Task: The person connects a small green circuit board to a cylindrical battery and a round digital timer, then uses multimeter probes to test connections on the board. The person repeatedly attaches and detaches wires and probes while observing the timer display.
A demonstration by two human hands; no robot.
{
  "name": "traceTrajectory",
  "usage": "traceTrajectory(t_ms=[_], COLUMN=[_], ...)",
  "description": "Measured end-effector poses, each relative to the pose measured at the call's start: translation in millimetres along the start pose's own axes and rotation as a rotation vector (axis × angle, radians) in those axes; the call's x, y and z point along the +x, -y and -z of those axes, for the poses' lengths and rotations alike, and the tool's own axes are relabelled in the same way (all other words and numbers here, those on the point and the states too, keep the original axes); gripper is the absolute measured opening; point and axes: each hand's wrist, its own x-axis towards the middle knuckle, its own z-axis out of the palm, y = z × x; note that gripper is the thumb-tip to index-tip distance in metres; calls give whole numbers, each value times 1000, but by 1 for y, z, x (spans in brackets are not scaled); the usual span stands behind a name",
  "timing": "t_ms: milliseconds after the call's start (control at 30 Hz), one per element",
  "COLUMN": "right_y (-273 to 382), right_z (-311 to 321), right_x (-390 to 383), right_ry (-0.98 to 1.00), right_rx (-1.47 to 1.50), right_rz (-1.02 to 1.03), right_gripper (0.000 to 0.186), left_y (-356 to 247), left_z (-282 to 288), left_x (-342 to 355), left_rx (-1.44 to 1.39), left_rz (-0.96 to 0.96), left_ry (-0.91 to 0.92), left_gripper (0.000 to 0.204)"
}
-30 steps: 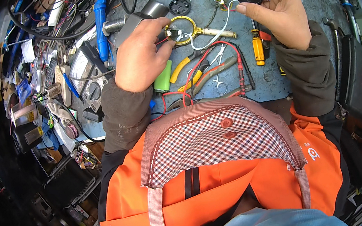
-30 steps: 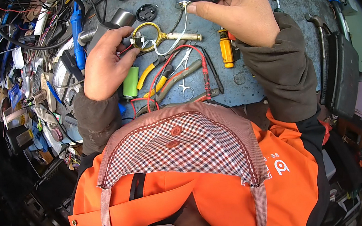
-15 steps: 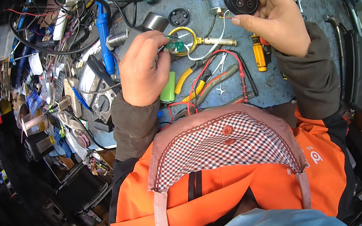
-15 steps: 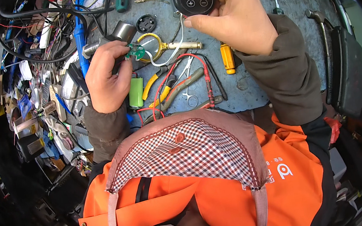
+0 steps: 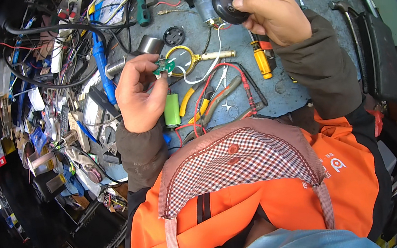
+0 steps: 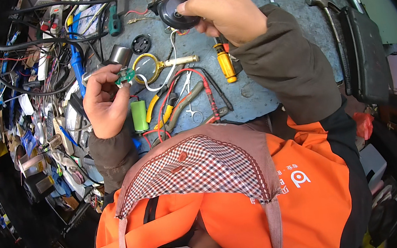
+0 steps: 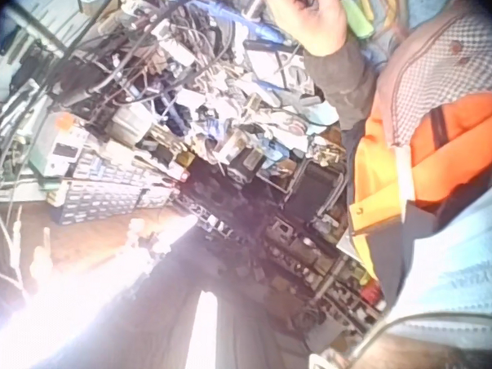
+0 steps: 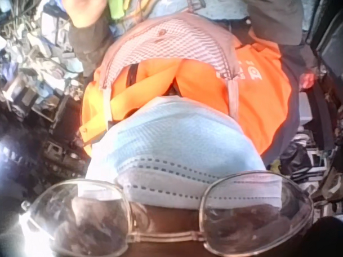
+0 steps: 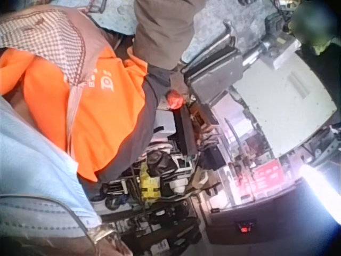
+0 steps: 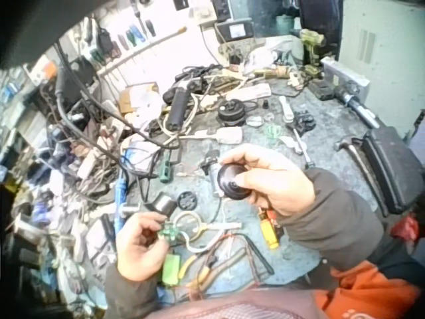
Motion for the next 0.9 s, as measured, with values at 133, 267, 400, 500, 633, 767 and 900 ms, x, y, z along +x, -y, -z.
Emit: traceTrajectory(t_ms=[133,267,400,500,633,767,900], right_y=[1,-4,-16,-20,-23,-22,-25], right_z=[-4,5,3,-8,-16,-14,-8], right_x=[0,-1,5,0,-2,-2,1], right_ry=[14,62,99,84,84,84,92], right_rx=[18,20,-361,-636,-913,-906,-773], right_rz=[21,93,365,440,671,648,531], right_gripper=[36,40,65,59,52,51,51], left_y=[1,-1,0,-2,-4,-4,-5], left_z=[3,8,14,14,11,19,19], left_x=[-4,2,2,0,0,5,4], left_rx=[-229,-373,-469,-511,-563,-379,-403], left_rz=[107,144,149,150,141,75,167], left_ry=[80,151,186,184,212,325,367], left_gripper=[28,31,32,33,44,58,51])
